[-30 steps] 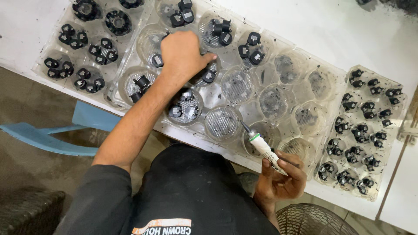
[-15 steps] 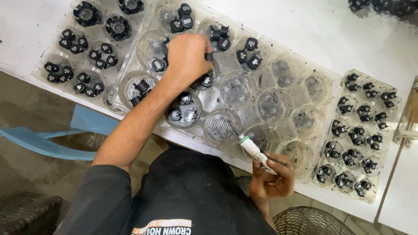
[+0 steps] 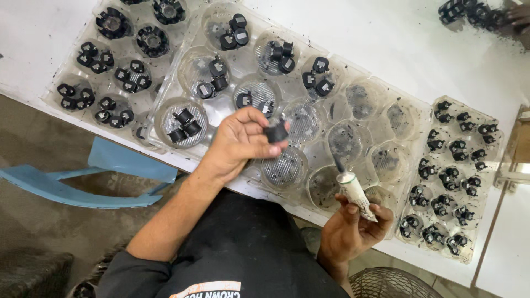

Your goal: The person applies adhesive from a tube to small black plastic parts held in a clear plastic tray. They pick each part, apply adhesive to a specific area, and place it back in the tray. The person briefly wipes the tube with a blue cloth before continuing.

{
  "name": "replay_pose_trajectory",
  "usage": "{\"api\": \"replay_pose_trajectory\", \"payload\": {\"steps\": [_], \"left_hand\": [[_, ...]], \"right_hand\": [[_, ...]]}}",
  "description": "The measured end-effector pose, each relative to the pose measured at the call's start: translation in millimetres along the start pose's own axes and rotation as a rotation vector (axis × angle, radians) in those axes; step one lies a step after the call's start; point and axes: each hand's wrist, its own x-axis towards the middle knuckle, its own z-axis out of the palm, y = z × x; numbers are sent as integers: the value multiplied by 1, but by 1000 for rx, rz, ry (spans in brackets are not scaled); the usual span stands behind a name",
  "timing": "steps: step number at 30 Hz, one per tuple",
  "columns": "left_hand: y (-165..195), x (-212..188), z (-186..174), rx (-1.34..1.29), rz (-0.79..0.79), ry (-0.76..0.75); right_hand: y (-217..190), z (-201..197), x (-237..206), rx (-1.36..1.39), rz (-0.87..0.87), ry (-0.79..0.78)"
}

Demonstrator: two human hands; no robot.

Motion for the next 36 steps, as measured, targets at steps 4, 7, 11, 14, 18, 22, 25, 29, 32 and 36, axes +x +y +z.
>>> {"api": "replay_pose_trajectory", "payload": {"steps": [4,7,11,14,18,22,25,29,32,36], "left_hand": [[-17,-9,6,214,-34,-52],[-21,-20,21,413,28,10],[-14,-26,34,534,132,-37],[-12,-28,40,533,134,-40],[-8,-30,39,608,304,-68],[-7,-36,39,573,188,-54],[-7,-39,41,624,167,-31],[-8,-40,44,652,183,-16],[-10,-40,43,648,181,-7],[-14,-40,40,555,149,-15]], "right_hand": [[7,-1,-7,-8,-78,-100],[10,-3,-16,-194,-200,-43],[2,-1,-14,-405,-315,-124],[-7,6,-10,-602,-407,-217],[-15,13,-6,-625,-394,-205],[-16,13,-3,-588,-373,-220],[-18,13,-2,-583,-385,-240],[-23,15,0,-694,-412,-304],[-22,19,0,-685,-455,-314],[-20,20,2,-640,-500,-352]]}}
